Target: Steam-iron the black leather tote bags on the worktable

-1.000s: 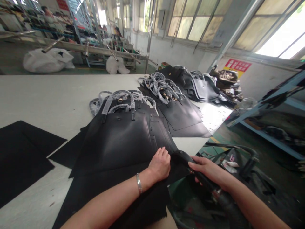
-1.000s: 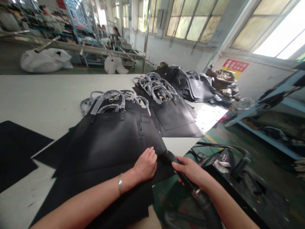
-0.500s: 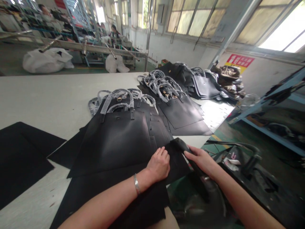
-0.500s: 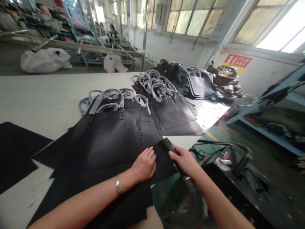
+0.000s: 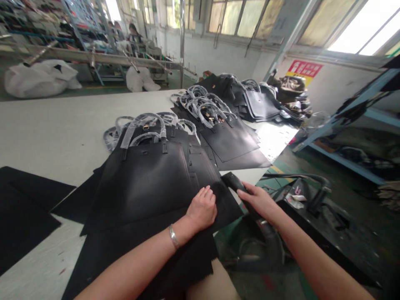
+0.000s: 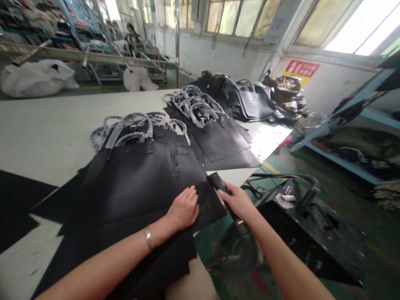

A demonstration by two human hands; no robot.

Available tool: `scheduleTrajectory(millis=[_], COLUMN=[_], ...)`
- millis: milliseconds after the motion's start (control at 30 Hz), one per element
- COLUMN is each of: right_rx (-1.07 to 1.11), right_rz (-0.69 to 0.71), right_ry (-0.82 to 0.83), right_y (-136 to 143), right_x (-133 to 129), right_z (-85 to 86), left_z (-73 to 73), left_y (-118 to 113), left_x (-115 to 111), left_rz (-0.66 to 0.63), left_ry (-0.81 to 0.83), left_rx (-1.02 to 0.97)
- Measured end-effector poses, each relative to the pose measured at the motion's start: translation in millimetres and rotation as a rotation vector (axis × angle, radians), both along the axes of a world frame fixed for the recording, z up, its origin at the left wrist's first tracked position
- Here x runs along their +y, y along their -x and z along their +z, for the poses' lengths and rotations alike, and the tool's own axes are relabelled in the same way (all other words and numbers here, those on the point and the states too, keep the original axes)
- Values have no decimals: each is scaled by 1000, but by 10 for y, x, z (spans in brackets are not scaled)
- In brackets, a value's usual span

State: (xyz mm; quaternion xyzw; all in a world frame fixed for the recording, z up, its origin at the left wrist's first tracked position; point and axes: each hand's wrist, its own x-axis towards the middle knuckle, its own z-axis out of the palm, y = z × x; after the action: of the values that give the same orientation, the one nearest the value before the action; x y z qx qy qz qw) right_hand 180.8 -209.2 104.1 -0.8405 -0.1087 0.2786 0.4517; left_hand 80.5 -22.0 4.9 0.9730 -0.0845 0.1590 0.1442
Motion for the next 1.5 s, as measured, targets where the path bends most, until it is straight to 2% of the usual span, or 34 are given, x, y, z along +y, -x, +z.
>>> scheduleTrajectory(millis=[100,200,300,367,433,533,633,767,900,1000,1100,1267,1333,1400,1433,1500], right_rx=[-46,103,258,294,304,310,269,178,230,281,285,184,192,238,263,282], right_rz=[-73,-113,-140,-141,-152,-169,-215,-368,-288,-224,-262,-381,-372,-330,-302,-248], right_ry=[-12,5,-6,-14,-20,-38,-72,-127,-142,-153,-197,-231,-233,-219,-213,-212], right_y=[-52,113,438,636,753,753,661,640,790,916,949,760,678,642,645,690], right_x=[-143,-529,-892,-1008,-1012,-925,-922,-1123,-1245,-1163,-1007,-773,-699,-630,-595,-524], right_z=[111,206,152,55,-45,-141,-162,-138,-195,-299,-378,-314,-257,-232,-240,-293], left_z=[36,81,105,104,101,106,112,103,121,140,125,123,189,288,339,417], left_y=[24,33,9,-10,-21,-17,-11,-18,-13,1,3,-9,17,87,142,279], left_x=[14,38,57,53,39,16,6,6,8,-10,-64,-138,-40,205,384,811], left_rz=[-5,-85,-258,-284,-251,-232,-226,-220,-233,-245,-207,-186,-221,-206,-153,71], left_ry=[27,36,-27,-49,-46,-38,-34,-33,-40,-62,-68,-38,-8,12,2,-57], left_rx=[23,30,52,72,78,70,75,87,86,96,106,125,115,72,44,1])
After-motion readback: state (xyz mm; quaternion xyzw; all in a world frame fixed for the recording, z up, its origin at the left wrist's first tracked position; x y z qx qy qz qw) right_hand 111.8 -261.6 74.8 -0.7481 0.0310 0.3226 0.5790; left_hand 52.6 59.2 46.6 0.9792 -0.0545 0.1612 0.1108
